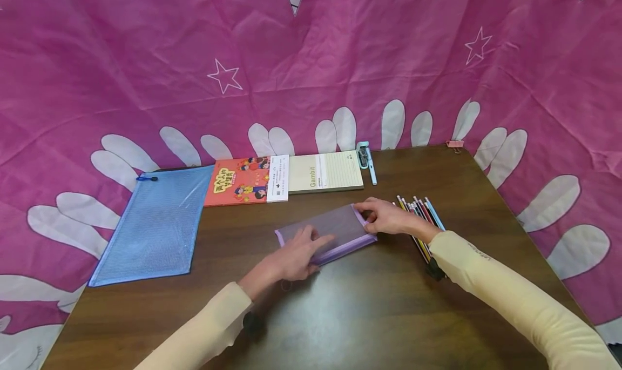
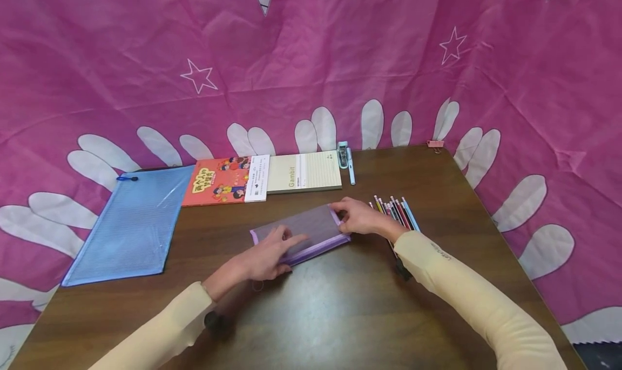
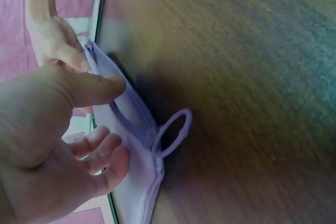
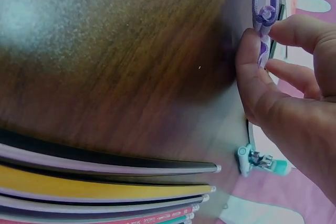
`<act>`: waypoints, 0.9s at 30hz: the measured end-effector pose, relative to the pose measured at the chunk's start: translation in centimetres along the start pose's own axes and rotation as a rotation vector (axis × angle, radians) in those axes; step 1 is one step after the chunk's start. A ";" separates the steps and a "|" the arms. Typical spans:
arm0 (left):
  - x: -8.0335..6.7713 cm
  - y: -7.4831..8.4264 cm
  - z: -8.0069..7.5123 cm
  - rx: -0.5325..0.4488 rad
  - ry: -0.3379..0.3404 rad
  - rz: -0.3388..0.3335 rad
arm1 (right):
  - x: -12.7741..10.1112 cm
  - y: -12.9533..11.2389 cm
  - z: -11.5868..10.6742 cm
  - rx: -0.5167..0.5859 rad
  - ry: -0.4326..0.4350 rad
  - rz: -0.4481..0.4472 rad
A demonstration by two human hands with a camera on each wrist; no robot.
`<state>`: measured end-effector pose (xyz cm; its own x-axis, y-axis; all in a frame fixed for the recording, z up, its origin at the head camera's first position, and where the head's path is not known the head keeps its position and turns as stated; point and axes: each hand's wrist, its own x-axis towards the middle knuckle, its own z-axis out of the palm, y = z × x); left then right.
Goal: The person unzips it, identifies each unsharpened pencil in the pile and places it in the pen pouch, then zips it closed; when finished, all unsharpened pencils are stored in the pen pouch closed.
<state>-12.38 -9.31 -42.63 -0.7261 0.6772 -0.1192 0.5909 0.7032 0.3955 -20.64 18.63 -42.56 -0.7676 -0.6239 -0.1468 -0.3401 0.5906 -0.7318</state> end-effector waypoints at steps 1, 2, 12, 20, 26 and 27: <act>0.1 0.0 -0.1 -0.007 -0.008 0.000 | 0.0 0.0 0.0 -0.007 0.001 -0.002; 0.1 0.0 -0.1 -0.014 -0.017 0.001 | 0.1 0.0 0.0 -0.012 0.002 -0.003; -0.1 0.1 -0.5 -0.088 -0.034 0.006 | -1.2 -0.3 -2.0 -0.110 0.077 0.004; -0.4 0.4 -0.6 -0.099 0.030 0.033 | -4.7 0.3 -5.0 -0.106 0.148 0.151; -0.7 0.9 -0.6 -0.189 0.074 -0.006 | -6.1 1.2 -4.8 -0.113 0.118 0.236; -0.7 0.9 -0.6 -0.202 0.077 -0.013 | -6.3 1.3 -4.8 -0.119 0.117 0.238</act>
<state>-11.54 -9.22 -41.65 -0.7628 0.6440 -0.0587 0.5040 0.6489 0.5700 -18.84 25.77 -39.41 -0.8885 -0.4015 -0.2222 -0.1988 0.7733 -0.6021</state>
